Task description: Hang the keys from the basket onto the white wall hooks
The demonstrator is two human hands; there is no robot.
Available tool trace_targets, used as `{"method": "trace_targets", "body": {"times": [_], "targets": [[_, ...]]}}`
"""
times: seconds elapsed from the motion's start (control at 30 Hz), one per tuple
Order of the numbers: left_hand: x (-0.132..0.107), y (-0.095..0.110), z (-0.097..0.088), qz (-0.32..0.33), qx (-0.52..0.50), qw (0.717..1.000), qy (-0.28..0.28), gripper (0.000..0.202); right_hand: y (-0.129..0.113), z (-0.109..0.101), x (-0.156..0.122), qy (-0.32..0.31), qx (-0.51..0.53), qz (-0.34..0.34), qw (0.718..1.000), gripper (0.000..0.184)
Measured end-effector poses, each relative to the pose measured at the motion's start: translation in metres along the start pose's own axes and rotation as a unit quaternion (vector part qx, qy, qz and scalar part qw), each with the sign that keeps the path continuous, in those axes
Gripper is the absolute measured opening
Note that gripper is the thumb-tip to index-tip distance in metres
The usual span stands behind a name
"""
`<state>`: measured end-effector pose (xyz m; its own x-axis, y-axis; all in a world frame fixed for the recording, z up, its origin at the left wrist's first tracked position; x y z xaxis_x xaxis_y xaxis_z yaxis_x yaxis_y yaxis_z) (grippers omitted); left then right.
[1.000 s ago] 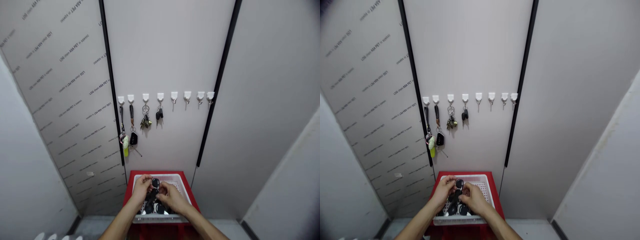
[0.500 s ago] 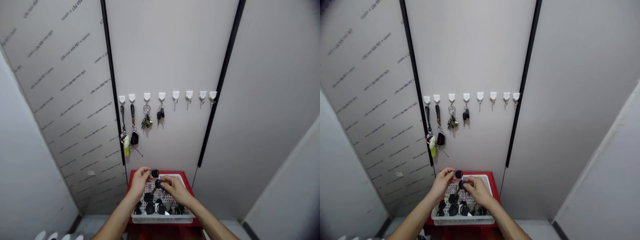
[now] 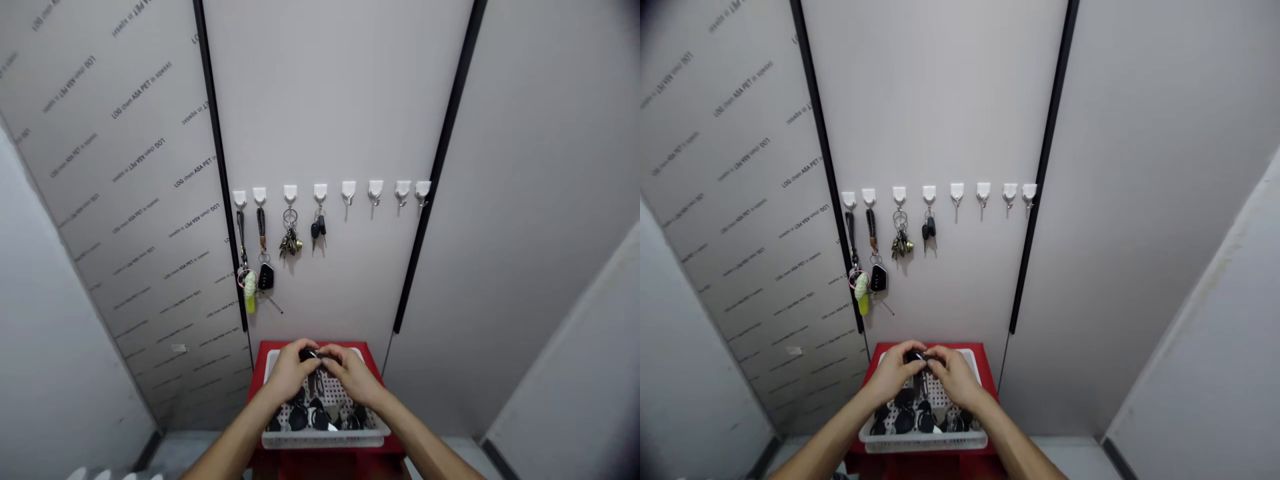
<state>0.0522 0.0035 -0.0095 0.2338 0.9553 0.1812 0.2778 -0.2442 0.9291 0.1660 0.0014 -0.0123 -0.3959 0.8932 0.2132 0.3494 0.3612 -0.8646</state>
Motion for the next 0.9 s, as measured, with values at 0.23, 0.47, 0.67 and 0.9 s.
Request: {"method": "trace_targets", "body": {"times": [0.23,0.47,0.67,0.9], "targets": [[0.005,0.004,-0.012,0.007,0.038,0.999,0.027,0.016,0.003,-0.004,0.008,-0.005,0.025,0.02,0.999,0.019],[0.007,0.0,-0.004,-0.11,-0.158,0.98,-0.041,0.011,-0.005,-0.014,0.003,0.049,-0.106,-0.025,0.993,0.024],[0.005,0.01,0.004,-0.164,-0.189,0.967,-0.044,0.008,-0.014,-0.009,0.0,0.066,-0.215,-0.049,0.973,0.016],[0.023,0.04,-0.015,-0.05,-0.087,0.995,-0.018,0.006,-0.041,-0.041,0.018,0.049,-0.126,-0.027,0.991,0.019]]}}
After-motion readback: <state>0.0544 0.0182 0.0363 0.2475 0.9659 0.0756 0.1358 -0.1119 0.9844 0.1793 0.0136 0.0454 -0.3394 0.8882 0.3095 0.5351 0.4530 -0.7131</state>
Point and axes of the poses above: each hand's wrist, its own x-axis towards the middle knuckle, its own z-axis out of the palm, y = z × x, the point moved 4 cm from there along x, towards the middle knuckle, and after that the axes turned 5 degrees about -x, right-handed, at the moved point
